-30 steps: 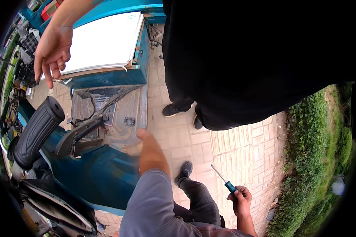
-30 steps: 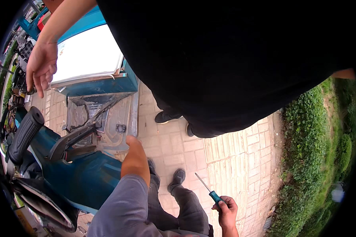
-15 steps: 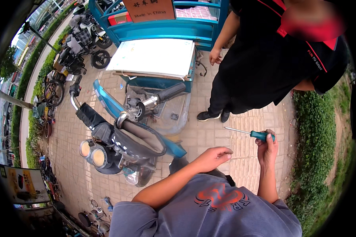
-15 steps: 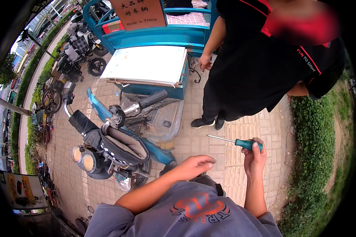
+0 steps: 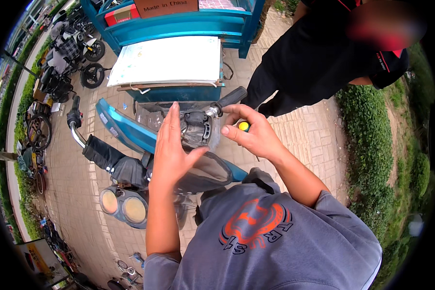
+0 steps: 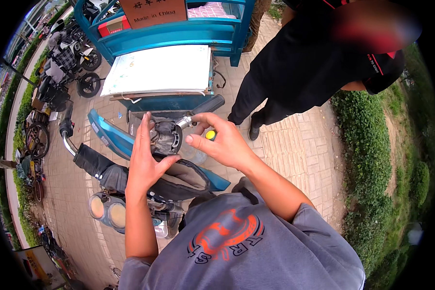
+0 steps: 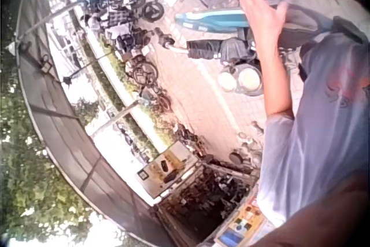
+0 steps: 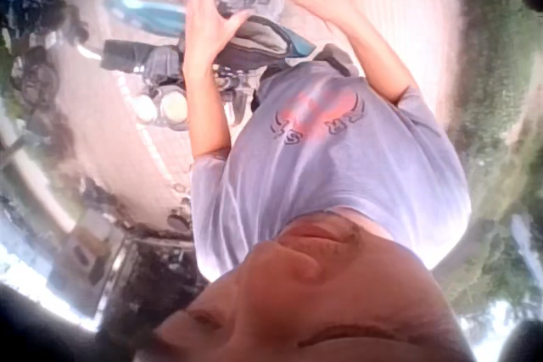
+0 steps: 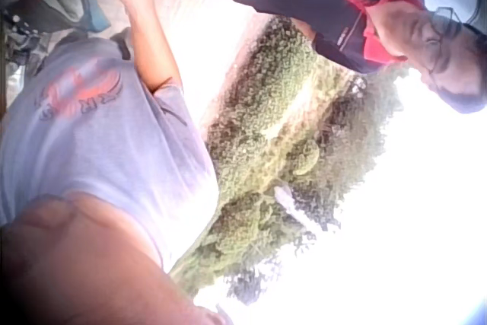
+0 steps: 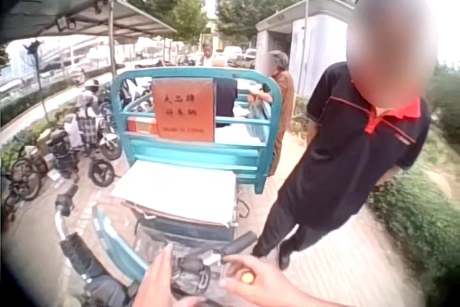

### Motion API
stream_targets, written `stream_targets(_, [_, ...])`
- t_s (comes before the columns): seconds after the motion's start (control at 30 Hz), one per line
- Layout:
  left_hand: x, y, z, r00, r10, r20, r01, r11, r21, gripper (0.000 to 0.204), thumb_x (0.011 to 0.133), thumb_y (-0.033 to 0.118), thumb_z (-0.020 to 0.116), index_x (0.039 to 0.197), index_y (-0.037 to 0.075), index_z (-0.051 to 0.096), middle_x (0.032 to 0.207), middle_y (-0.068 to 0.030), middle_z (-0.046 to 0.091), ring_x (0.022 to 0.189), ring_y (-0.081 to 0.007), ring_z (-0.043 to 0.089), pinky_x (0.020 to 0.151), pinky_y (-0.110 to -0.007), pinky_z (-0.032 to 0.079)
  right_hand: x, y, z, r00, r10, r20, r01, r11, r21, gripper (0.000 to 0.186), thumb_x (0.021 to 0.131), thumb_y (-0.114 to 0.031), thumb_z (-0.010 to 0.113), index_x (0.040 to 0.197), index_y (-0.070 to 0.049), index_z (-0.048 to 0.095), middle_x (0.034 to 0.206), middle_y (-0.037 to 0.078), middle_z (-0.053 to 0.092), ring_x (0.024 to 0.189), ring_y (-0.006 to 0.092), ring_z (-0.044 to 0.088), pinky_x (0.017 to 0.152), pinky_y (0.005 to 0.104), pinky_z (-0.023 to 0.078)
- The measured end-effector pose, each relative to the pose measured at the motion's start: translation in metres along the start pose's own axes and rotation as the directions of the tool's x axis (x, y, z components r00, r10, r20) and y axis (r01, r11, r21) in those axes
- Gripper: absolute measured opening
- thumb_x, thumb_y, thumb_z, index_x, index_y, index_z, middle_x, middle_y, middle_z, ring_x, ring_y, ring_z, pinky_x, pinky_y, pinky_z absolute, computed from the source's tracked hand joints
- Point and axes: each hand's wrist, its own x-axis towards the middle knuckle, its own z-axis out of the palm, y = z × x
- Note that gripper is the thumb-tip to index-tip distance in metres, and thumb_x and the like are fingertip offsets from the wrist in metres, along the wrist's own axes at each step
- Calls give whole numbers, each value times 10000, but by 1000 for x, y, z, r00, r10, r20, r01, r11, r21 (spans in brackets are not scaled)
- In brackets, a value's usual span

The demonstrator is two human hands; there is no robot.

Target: The person repairs an electric scooter by removing the front cover, using pliers to strip and connect wires, and testing the circuit with a multimeter. The person then reassembles the handlebar components using a screwdriver.

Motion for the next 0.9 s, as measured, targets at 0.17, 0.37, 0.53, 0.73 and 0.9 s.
stream_targets(0.17, [10, -19, -2, 989, -30, 148, 56, 983, -176, 1058, 558, 168, 875, 1455, 60, 323, 1216, -176, 575, 1051, -322, 584, 890, -391, 468, 28, -11, 21, 974, 187, 124, -195, 979, 53, 452, 880, -346, 674, 1135, 23, 623, 787, 43, 616, 639, 87, 553, 540, 253, 443])
stream_targets(0.37, [16, -10, -3, 995, -64, 75, 77, 982, -173, 867, 544, 211, 870, 1298, 42, 477, 1124, -166, 594, 1019, -349, 581, 857, -403, 485, 35, -12, 7, 964, 227, 141, -240, 967, 83, 466, 874, -359, 685, 1120, 29, 616, 766, 36, 596, 557, 78, 520, 486, 231, 423])
stream_targets(0.53, [10, -13, 0, 996, -92, -12, 91, 991, -99, 847, 527, 204, 876, 1269, 47, 499, 1116, -136, 583, 939, -300, 575, 806, -371, 482, 17, -107, -27, 829, -468, -305, 543, 549, 635, 303, 994, -289, 493, 781, -73, 490, 819, 59, 501, 544, 128, 506, 522, 265, 454])
stream_targets(0.73, [13, -21, 7, 995, 100, -4, -100, 995, -27, 851, 555, 245, 862, 1291, 48, 483, 1123, -143, 589, 1018, -335, 561, 866, -409, 448, 22, -121, 17, 779, -627, -5, 582, 720, 377, 350, 999, -340, 440, 767, -79, 437, 788, 74, 462, 578, 146, 528, 540, 283, 449])
stream_targets(0.9, [11, -19, 3, 989, 129, -73, -132, 991, -37, 877, 569, 217, 854, 1330, 46, 452, 1107, -131, 586, 1011, -338, 556, 875, -422, 438, 55, -115, 43, 798, -601, 47, 563, 771, 299, 304, 989, -237, 476, 764, -36, 449, 757, 108, 498, 539, 142, 514, 522, 260, 425])
